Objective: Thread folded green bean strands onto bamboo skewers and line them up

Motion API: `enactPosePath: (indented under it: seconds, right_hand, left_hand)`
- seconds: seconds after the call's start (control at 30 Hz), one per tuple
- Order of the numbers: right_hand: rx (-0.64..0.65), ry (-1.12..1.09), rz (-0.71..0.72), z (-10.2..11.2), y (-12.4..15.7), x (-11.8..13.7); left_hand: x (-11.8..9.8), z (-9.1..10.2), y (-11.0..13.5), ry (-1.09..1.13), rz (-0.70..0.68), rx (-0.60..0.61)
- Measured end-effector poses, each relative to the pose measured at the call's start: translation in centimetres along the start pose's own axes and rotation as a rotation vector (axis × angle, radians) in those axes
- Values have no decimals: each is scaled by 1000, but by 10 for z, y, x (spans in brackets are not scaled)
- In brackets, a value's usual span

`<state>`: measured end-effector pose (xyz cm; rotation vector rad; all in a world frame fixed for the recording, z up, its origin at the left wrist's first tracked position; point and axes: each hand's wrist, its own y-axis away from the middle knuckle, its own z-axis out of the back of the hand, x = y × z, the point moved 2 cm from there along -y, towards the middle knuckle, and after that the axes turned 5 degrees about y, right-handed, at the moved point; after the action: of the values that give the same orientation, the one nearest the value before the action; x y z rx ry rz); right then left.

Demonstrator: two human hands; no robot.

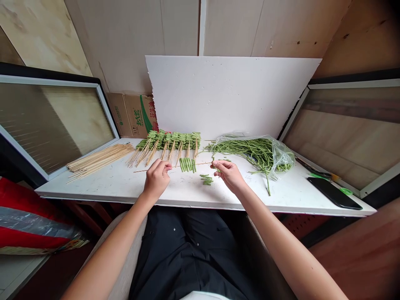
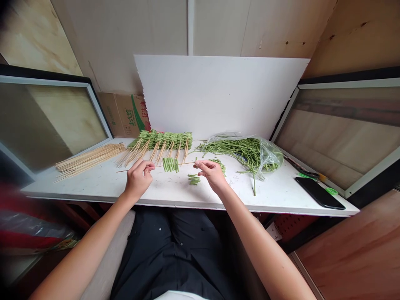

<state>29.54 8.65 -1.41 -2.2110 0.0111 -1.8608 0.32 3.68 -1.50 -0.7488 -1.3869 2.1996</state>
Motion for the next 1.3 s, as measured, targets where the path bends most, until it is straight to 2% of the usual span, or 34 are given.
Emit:
enactPosePath:
  seconds: [0.17, 0.57, 0.77, 0.9, 1.03, 1.17, 1.3]
  right_hand:
    - [-94, -62, 6, -5, 0, -12]
    - [-153, -47, 57, -15, 5, -24]
    - [-109, 54, 75, -32, 15, -27]
    - [-91, 93, 94, -35, 18, -20]
    - [-50, 65, 112, -31, 16, -19]
    - [23, 35, 57, -30, 13, -27]
    - [38, 164, 38, -15, 0, -31]
  left_hand:
    - [-4, -1, 1, -20, -47, -21]
    - [-4, -2, 3, -7, -64, -28]
    - [-21, -7, 1, 75, -97, 16]
    - [-29, -6, -2, 84, -77, 5]
    - [-26, -8, 0, 70, 1, 16]
    - [-20, -12, 4, 80, 61, 22]
    - [-14, -12, 5, 112, 115, 9]
